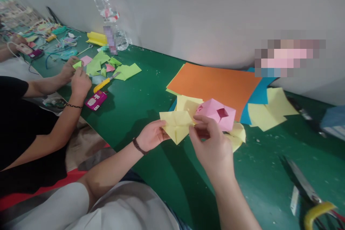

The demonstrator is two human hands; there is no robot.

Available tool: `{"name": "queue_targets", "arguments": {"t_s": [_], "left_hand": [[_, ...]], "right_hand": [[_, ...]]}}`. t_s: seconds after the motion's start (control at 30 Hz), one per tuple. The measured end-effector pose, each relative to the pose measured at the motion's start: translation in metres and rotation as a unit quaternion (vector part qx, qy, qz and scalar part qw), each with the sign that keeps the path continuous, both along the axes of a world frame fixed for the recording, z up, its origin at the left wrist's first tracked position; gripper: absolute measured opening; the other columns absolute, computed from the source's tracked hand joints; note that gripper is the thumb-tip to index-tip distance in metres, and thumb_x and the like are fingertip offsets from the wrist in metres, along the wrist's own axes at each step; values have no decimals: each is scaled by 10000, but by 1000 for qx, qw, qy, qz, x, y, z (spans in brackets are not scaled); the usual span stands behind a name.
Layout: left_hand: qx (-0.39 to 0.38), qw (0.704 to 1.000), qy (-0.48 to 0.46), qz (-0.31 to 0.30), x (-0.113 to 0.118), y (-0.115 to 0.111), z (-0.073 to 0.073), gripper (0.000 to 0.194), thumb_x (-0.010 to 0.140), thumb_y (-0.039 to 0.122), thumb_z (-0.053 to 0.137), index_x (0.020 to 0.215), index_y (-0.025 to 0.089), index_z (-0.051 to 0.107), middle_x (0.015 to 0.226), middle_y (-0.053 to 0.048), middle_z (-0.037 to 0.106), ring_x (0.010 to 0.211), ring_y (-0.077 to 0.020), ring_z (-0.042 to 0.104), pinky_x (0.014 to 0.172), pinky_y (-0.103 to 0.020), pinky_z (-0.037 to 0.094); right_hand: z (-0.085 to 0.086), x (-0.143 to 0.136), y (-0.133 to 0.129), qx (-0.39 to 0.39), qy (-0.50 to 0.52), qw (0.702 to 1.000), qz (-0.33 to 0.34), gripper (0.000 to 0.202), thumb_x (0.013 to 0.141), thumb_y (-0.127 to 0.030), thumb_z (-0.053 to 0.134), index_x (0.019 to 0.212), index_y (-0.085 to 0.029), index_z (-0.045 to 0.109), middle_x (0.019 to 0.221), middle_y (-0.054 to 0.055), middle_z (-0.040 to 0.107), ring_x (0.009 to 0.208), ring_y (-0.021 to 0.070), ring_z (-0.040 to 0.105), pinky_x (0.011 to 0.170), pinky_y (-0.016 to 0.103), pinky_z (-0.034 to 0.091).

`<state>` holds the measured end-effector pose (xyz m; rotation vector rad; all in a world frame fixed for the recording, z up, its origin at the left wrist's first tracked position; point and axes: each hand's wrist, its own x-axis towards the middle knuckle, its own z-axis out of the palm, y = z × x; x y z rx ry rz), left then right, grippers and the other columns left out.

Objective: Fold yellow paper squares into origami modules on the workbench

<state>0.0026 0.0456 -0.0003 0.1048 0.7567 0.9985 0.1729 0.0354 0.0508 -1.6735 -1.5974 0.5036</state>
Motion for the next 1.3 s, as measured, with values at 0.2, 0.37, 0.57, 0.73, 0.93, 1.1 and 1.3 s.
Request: {"name": "queue_targets", "arguments": {"t_s": [0.2, 0.37, 0.57, 0.73, 0.93, 1.1, 1.3], "left_hand": [[3, 1000, -5, -8, -1, 1, 0, 159, 810, 107, 555, 922, 83, 666, 811, -87, 707, 668, -162, 672, 614, -272, 551], [14, 1000, -7, -12, -1, 0, 1, 179, 805, 98, 564, 949, 76, 667, 839, -90, 705, 689, -157, 675, 609, -261, 563], [40, 999, -7, -18, 0, -1, -2, 181, 788, 122, 614, 953, 77, 673, 882, -101, 714, 748, -175, 679, 659, -282, 572], [57, 998, 6, -28, 0, -2, -1, 209, 779, 142, 640, 971, 78, 693, 926, -113, 715, 797, -195, 681, 709, -319, 568], [80, 996, 15, -32, 2, -4, -1, 238, 698, 164, 723, 923, 86, 721, 890, -97, 713, 789, -202, 671, 722, -345, 555], [97, 994, 41, -31, 5, -7, -2, 262, 625, 207, 814, 835, 75, 727, 861, -97, 705, 790, -202, 660, 752, -367, 544], [98, 994, 47, -29, 6, -8, -1, 302, 598, 239, 839, 827, 76, 728, 853, -92, 702, 794, -207, 659, 760, -383, 541]], "right_hand": [[5, 0, -1, -11, -7, 1000, -13, 335, 726, -418, 631, 999, -228, 668, 756, 22, 695, 656, 186, 674, 611, 303, 529], [7, 0, -2, -6, -15, 1000, -11, 329, 729, -412, 628, 997, -231, 692, 752, 25, 705, 647, 192, 673, 610, 317, 522], [4, 0, -1, 41, -36, 997, 46, 205, 768, -322, 602, 927, -231, 695, 702, 12, 700, 617, 177, 676, 582, 289, 515], [3, -6, -3, 156, -124, 976, 82, 100, 840, -243, 565, 873, -204, 651, 696, -2, 675, 583, 129, 636, 552, 237, 479], [1, -12, -6, 224, -202, 948, 103, 71, 862, -186, 583, 862, -176, 654, 742, 12, 684, 621, 127, 628, 601, 244, 477], [0, -12, -7, 237, -224, 939, 110, 80, 868, -196, 593, 881, -165, 665, 781, 27, 695, 666, 148, 643, 611, 258, 479], [2, -11, -6, 235, -214, 941, 114, 80, 869, -202, 588, 868, -171, 662, 758, 20, 691, 649, 141, 637, 615, 252, 484]]}}
